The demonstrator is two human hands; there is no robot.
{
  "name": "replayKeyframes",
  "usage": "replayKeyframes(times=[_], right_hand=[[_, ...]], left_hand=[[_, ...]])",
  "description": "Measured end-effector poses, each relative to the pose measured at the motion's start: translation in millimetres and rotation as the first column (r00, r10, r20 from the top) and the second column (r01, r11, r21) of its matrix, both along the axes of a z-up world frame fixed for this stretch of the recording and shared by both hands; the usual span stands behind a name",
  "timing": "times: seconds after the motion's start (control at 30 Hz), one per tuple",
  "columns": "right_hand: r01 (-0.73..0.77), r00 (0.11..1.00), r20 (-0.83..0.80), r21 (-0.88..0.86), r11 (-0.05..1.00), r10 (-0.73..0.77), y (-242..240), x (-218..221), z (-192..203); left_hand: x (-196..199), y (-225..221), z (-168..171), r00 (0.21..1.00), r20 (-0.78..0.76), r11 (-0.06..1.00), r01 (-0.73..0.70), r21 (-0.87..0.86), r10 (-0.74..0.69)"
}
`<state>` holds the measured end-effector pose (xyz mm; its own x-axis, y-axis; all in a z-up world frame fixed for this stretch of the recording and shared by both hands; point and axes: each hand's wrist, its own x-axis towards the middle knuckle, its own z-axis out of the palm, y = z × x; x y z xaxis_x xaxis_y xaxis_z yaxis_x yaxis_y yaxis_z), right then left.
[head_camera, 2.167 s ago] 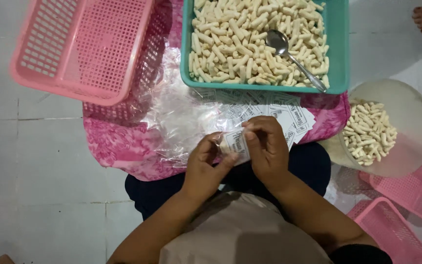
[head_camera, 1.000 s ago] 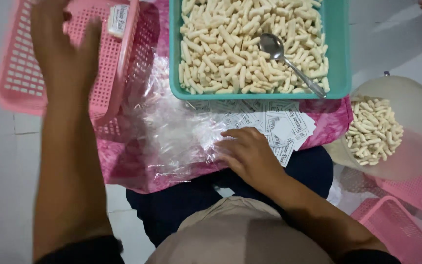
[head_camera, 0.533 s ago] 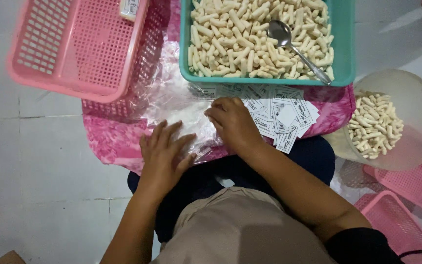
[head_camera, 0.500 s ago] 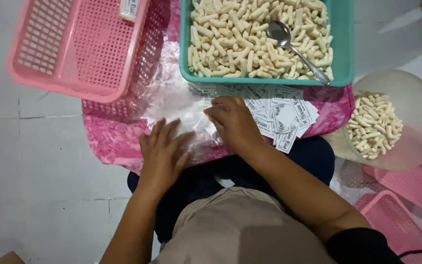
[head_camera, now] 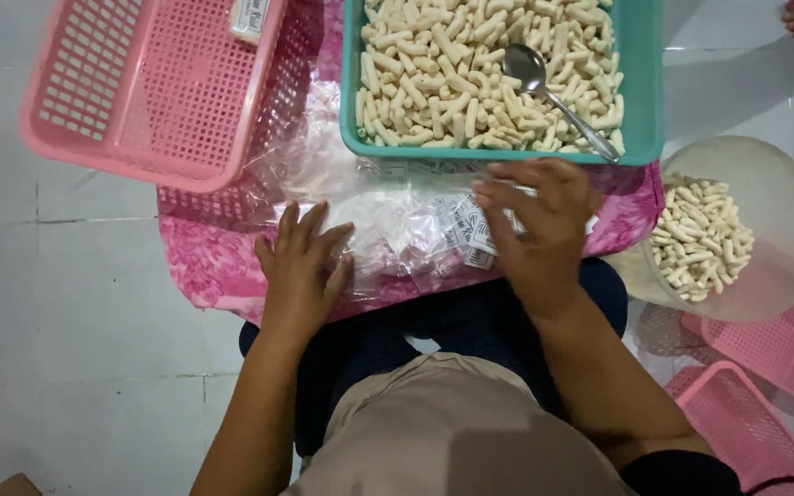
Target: Packaging small snack items into plastic bags using a spoon and hands
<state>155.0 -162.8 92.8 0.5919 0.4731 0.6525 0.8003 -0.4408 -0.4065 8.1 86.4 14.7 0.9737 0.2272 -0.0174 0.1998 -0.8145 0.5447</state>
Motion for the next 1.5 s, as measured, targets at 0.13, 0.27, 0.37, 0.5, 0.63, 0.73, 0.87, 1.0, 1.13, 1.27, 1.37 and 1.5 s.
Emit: replayKeyframes(times=[0.13,0.27,0.37,0.5,0.63,0.73,0.87,1.0,1.13,1.27,1.37,1.5], right_hand=[[0.097,0.953,-0.299,0.152,0.984,-0.048,-16.7,-12.8,-3.5],[0.154,0.667,-0.737,0.273,0.95,0.104,-17.6,-23.4,-14.5],[0.222,0.472,-0.856,0.345,0.912,0.209,-19.7,-29.7,-38.6],[0.176,0.46,-0.822,0.455,0.873,0.336,-21.7,-39.1,-61.5],[0.131,0.412,-0.812,0.502,0.855,0.413,-19.6,-48.5,-54.1],[0.049,0.359,-0.81,0.512,0.858,0.463,-18.7,-49.6,-42.9],[-0.087,0.675,-0.666,0.354,0.931,0.316,-20.6,-45.0,-34.7],[-0.299,0.939,-0.168,0.039,0.953,0.302,-8.1,-39.9,-17.6],[-0.266,0.953,-0.163,-0.036,0.963,0.257,-6.2,-53.7,-28.2],[-0.152,0.847,-0.493,0.139,0.979,0.202,-16.4,-48.9,-33.3],[-0.042,0.535,-0.788,0.336,0.941,0.305,-19.7,-53.4,-54.6],[0.074,0.442,-0.773,0.537,0.841,0.455,-21.8,-53.4,-66.6]], left_hand=[[-1.9,-9.8,19.1,0.993,0.109,0.999,0.037,-0.035,-0.033],[-1.5,-32.0,26.5,0.931,0.365,0.985,0.037,-0.166,0.026],[-5.8,-62.7,39.1,0.846,0.516,0.93,0.072,-0.36,0.135],[2.0,-99.1,34.0,0.866,0.458,0.829,0.097,-0.551,0.203],[18.3,-106.9,30.8,0.904,0.372,0.751,0.095,-0.653,0.209],[19.8,-111.1,26.0,0.941,0.29,0.717,0.079,-0.693,0.177],[13.6,-113.6,40.3,0.939,0.314,0.615,0.165,-0.771,0.142],[12.6,-112.0,46.8,0.985,0.065,0.231,0.026,-0.973,0.162],[19.2,-112.1,20.7,0.921,-0.177,-0.205,-0.109,-0.973,0.348],[20.7,-109.4,14.0,0.859,-0.149,-0.257,-0.021,-0.966,0.489],[21.5,-114.2,17.8,0.836,-0.102,-0.18,-0.004,-0.984,0.539],[18.3,-127.6,15.2,0.894,-0.075,0.045,-0.106,-0.993,0.442]])
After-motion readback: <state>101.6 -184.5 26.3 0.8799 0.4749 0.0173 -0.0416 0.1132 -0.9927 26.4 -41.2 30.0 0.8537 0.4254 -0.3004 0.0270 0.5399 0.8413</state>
